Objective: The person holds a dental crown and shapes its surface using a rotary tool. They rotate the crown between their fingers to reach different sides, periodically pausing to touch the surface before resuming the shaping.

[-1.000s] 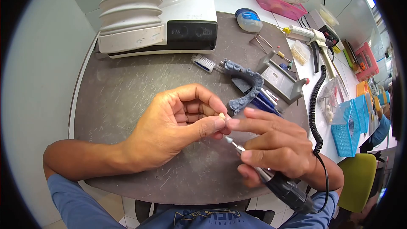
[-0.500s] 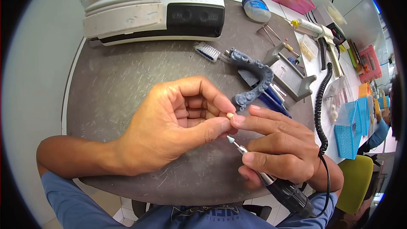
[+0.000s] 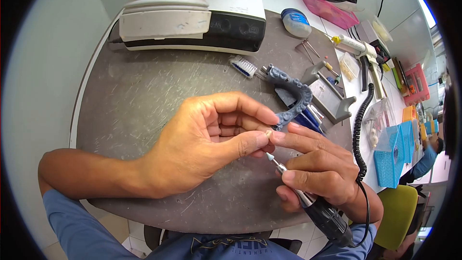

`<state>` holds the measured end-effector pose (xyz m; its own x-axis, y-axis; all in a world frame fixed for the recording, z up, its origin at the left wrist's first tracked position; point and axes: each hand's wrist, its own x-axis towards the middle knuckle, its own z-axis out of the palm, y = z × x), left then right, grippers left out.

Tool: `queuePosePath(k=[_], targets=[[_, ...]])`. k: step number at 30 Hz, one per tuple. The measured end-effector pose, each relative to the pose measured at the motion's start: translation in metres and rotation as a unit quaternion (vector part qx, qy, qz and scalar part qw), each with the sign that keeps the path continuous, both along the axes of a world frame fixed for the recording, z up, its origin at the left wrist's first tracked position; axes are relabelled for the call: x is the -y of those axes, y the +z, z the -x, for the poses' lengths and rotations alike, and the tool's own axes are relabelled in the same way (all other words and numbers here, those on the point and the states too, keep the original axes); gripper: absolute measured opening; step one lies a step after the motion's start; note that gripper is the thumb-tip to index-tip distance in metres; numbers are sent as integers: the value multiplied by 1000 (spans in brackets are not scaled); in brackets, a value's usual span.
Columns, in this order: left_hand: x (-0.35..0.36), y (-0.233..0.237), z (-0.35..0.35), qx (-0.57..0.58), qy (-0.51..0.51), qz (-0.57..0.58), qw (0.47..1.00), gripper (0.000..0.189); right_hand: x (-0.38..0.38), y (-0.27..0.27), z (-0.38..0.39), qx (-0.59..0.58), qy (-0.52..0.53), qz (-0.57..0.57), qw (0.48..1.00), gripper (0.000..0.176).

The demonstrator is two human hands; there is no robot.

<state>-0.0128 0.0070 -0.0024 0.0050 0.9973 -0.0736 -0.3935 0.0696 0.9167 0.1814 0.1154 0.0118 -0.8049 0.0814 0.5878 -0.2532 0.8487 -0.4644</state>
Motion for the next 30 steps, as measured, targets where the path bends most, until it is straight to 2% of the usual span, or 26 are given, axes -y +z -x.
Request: queuePosePath(k=[17, 19, 22, 30], targets=[[1, 3, -1, -7, -3, 29, 1000, 22, -1, 1, -1, 10, 0, -7, 1000, 24], [1, 4, -1, -6, -6, 31, 999, 22, -3, 2, -5, 50, 25, -17, 998, 37], [2, 5, -1, -9, -3, 40, 999, 22, -2, 2, -3, -8, -11, -10, 1000, 27], [3, 9, 0, -27, -24, 41, 998, 19, -6, 1, -1, -17, -17, 0, 1000, 34]])
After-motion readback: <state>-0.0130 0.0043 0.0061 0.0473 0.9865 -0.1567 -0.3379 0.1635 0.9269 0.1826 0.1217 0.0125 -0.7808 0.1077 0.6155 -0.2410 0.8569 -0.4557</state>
